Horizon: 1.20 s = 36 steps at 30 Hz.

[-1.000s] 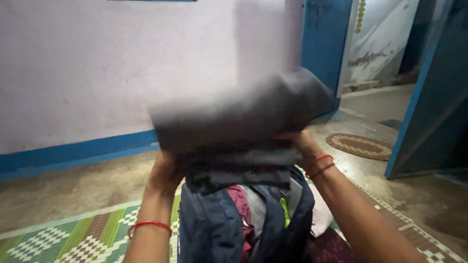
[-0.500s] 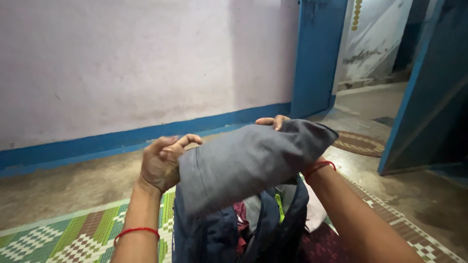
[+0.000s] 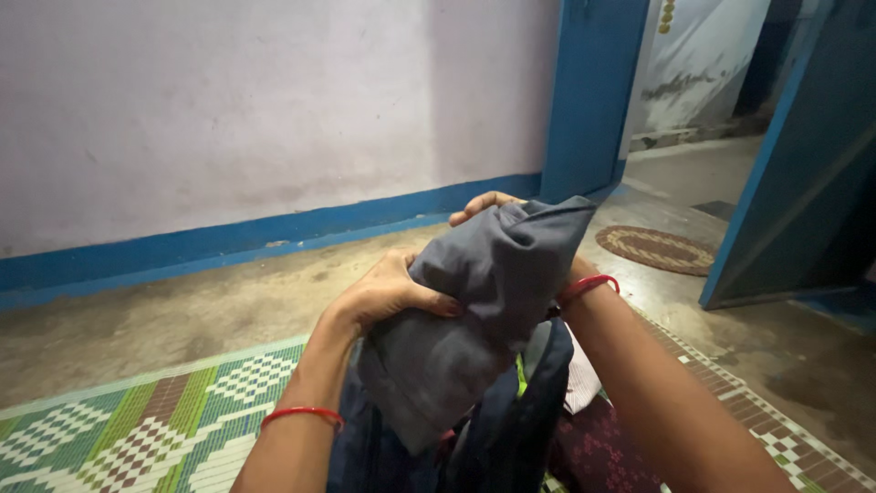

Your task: The person folds and places various clothing items into a dark blue backpack. They handle a yellow floral cloth, a purple cloth, a white cloth, a red cloth, a beige cloth, a neon green cloth, and a grey cloth, placing each into the bag one by one.

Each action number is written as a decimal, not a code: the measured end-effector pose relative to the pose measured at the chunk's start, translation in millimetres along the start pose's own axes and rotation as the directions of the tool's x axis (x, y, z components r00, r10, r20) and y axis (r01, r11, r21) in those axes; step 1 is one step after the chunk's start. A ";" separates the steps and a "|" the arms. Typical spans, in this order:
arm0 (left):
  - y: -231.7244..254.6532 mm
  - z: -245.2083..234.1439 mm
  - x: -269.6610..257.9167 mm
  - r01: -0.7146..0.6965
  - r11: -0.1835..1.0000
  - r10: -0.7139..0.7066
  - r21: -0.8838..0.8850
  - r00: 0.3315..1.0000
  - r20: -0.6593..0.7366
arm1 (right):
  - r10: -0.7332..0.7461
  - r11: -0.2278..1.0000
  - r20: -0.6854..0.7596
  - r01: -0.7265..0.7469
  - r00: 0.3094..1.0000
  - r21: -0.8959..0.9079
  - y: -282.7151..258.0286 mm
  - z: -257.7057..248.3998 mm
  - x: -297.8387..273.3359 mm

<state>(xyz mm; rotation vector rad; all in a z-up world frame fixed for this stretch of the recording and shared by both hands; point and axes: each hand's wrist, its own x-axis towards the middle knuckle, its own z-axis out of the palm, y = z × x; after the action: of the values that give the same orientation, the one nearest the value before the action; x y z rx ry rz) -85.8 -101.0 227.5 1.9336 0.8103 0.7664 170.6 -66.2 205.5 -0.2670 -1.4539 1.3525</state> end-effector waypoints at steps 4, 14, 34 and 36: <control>-5.6 -4.2 4.1 -0.039 0.995 0.030 -0.095 0.996 -0.088 | -0.050 0.990 -0.095 0.061 0.994 0.125 -26.2 15.2 -0.9; -16.1 -13.0 20.8 0.168 0.983 -0.060 0.076 0.682 -0.729 | -0.807 0.249 -0.027 0.298 0.590 -0.921 -26.7 81.3 -10.8; 2.9 3.5 12.3 -0.237 0.809 0.115 -0.539 0.962 -0.249 | 0.135 0.990 -0.319 -0.112 0.938 0.089 -12.7 51.1 -18.4; 0.7 5.8 16.6 -0.223 0.799 0.083 -0.559 0.961 -0.265 | 0.176 0.979 -0.294 -0.135 0.939 0.153 -14.0 53.1 -17.1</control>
<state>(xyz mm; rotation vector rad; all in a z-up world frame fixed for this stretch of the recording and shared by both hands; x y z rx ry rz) -71.3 -91.1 228.9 1.3718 0.4644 1.1990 142.2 -114.1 219.9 -0.4930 -1.0976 1.4548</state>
